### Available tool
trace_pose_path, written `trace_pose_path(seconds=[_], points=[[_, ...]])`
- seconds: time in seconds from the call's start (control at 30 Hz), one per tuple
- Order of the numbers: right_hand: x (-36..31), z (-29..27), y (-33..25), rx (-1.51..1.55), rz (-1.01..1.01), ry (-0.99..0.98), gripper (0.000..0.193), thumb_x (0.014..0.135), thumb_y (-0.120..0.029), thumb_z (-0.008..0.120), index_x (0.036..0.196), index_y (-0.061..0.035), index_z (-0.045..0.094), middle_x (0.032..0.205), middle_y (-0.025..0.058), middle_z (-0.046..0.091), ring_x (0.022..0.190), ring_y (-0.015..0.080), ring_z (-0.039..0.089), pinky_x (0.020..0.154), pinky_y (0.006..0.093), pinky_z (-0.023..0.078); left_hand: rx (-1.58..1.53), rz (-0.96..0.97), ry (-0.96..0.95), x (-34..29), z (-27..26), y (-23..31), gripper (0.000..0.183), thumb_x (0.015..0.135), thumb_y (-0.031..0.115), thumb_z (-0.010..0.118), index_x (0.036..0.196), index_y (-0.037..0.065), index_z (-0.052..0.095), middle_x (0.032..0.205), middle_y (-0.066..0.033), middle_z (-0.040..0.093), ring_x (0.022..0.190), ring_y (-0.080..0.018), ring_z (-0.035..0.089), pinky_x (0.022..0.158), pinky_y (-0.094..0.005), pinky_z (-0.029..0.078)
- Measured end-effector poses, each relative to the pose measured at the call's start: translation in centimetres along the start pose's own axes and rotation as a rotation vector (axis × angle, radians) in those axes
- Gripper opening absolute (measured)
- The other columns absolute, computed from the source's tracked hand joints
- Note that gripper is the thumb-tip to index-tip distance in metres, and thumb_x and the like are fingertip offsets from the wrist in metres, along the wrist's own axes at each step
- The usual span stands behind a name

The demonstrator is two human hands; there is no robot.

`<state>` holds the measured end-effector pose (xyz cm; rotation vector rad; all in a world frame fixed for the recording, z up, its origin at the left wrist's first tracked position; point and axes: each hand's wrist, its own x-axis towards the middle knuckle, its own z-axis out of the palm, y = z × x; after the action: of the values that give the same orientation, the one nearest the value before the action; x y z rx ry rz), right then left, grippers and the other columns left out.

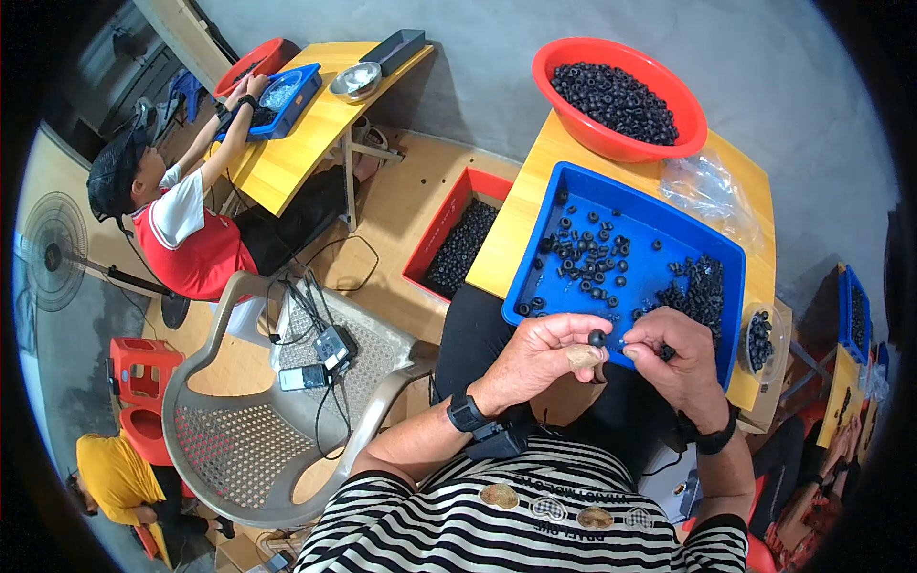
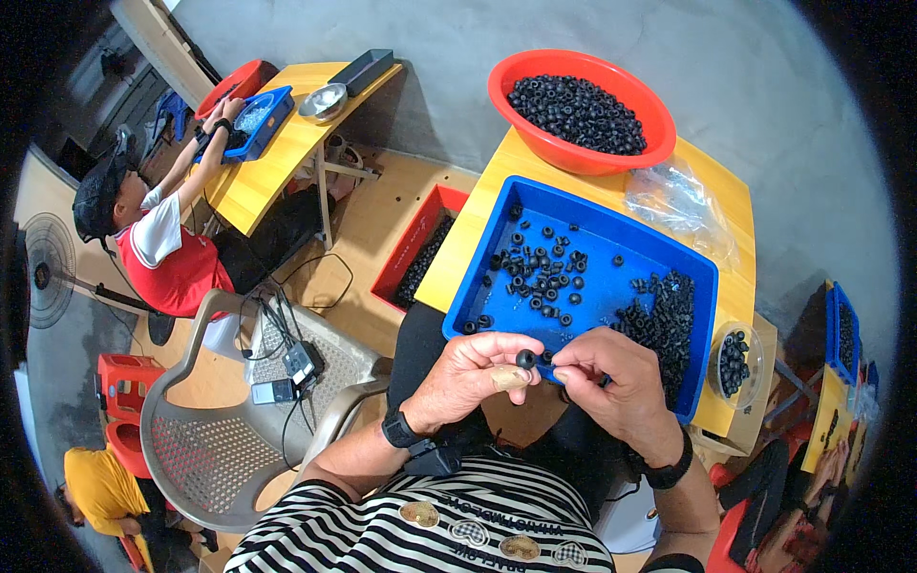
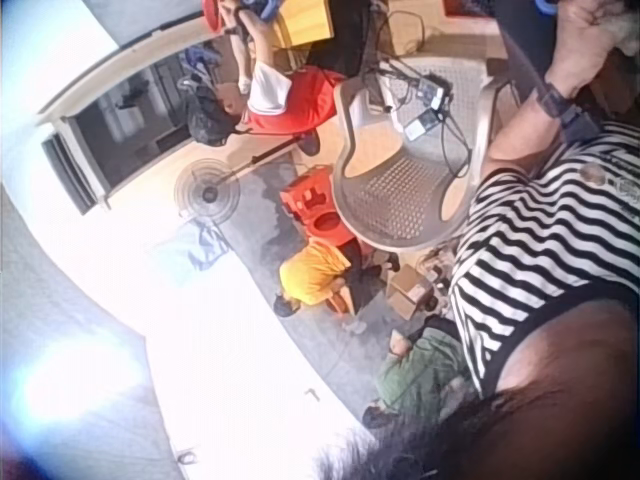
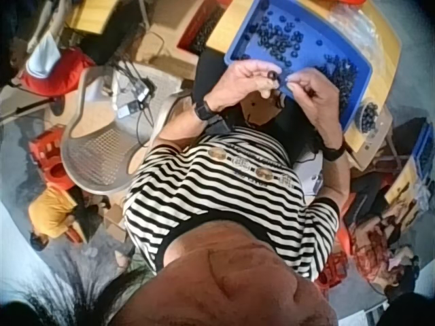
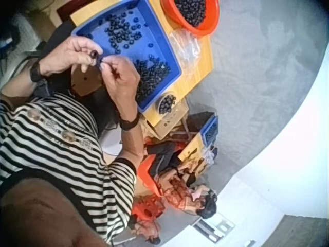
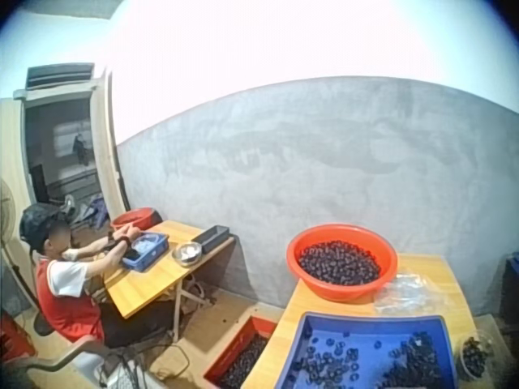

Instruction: The recorder is manually assembling or inspecting small black plastic/rubber components and placing them in containers.

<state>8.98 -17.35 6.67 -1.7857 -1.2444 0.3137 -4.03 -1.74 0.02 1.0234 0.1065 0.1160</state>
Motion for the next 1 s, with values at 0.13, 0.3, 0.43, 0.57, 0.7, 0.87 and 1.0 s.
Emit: trace_pose_path(seconds=[0.13, 0.3, 0.43, 0.57, 0.7, 0.87, 1.0], points=[[0.0, 0.4, 0.2, 0.006, -0.04, -0.035, 0.016, 0.073, 0.003, 0.069, 0.086, -0.0048, 0.066, 0.076, 0.0047, 0.062, 0.058, 0.0102, 0.055, 0.052, 0.0228, 0.043, -0.001, -0.037, -0.044, -0.2, 0.0, 0.1, 0.029, 0.093, 0.012, 0.056, 0.119, 0.001, 0.058, 0.092, -0.007, 0.067, 0.071, -0.0091, 0.062, 0.07, -0.022, 0.05], [-0.1, 1.1, 0.1, 0.018, -0.051, -0.025, 0.02, 0.072, 0.003, 0.068, 0.09, -0.0057, 0.066, 0.074, 0.0047, 0.061, 0.056, 0.01, 0.053, 0.05, 0.0228, 0.043, -0.022, -0.06, -0.065, -0.2, 0.0, 0.0, 0.029, 0.093, 0.011, 0.054, 0.12, 0.001, 0.058, 0.089, -0.005, 0.066, 0.071, -0.0081, 0.06, 0.07, -0.0219, 0.049], [-0.2, 1.5, 0.2, -0.046, -0.063, -0.038, 0.024, 0.071, 0.002, 0.069, 0.093, -0.0065, 0.065, 0.072, 0.0041, 0.059, 0.055, 0.01, 0.052, 0.049, 0.023, 0.042, 0.007, 0.01, -0.058, -0.2, 0.3, -0.3, 0.026, 0.094, 0.012, 0.055, 0.117, 0.001, 0.061, 0.087, -0.0009, 0.065, 0.068, -0.003, 0.055, 0.065, -0.0181, 0.048], [-0.4, 2.0, 0.1, -0.051, -0.042, -0.023, 0.026, 0.071, 0.001, 0.069, 0.095, -0.0066, 0.065, 0.07, 0.0038, 0.058, 0.054, 0.0102, 0.051, 0.049, 0.0231, 0.042, 0.142, 0.062, -0.037, -0.3, 0.5, -0.9, 0.025, 0.093, 0.013, 0.057, 0.115, 0.001, 0.062, 0.085, 0.0012, 0.063, 0.069, -0.0018, 0.054, 0.064, -0.0168, 0.047], [-0.4, 1.8, 0.3, -0.044, 0.029, -0.043, 0.022, 0.073, -0.001, 0.067, 0.095, -0.006, 0.066, 0.069, 0.0036, 0.057, 0.055, 0.0111, 0.052, 0.051, 0.0239, 0.042, 0.195, 0.045, -0.032, -0.2, 0.6, -0.8, 0.028, 0.093, 0.012, 0.058, 0.119, 0.001, 0.059, 0.087, 0.001, 0.063, 0.071, -0.0032, 0.056, 0.065, -0.017, 0.048], [-0.2, 1.2, 0.5, 0.001, 0.104, -0.114, 0.019, 0.075, -0.002, 0.065, 0.094, -0.0052, 0.067, 0.07, 0.0037, 0.058, 0.057, 0.0116, 0.053, 0.054, 0.0243, 0.043, -0.005, 0.107, 0.084, -0.2, 0.6, -1.9, 0.032, 0.09, 0.002, 0.06, 0.121, 0.002, 0.057, 0.092, -0.003, 0.064, 0.075, -0.0066, 0.059, 0.07, -0.0224, 0.052], [-0.1, 1.4, 0.2, 0.036, 0.152, -0.103, 0.018, 0.075, -0.001, 0.065, 0.093, -0.0048, 0.067, 0.073, 0.0042, 0.06, 0.058, 0.0098, 0.053, 0.054, 0.0234, 0.044, -0.002, 0.143, 0.099, -0.2, 0.8, -1.7, 0.031, 0.088, 0.0, 0.06, 0.119, 0.001, 0.058, 0.089, -0.004, 0.065, 0.076, -0.0082, 0.06, 0.07, -0.0233, 0.052]])
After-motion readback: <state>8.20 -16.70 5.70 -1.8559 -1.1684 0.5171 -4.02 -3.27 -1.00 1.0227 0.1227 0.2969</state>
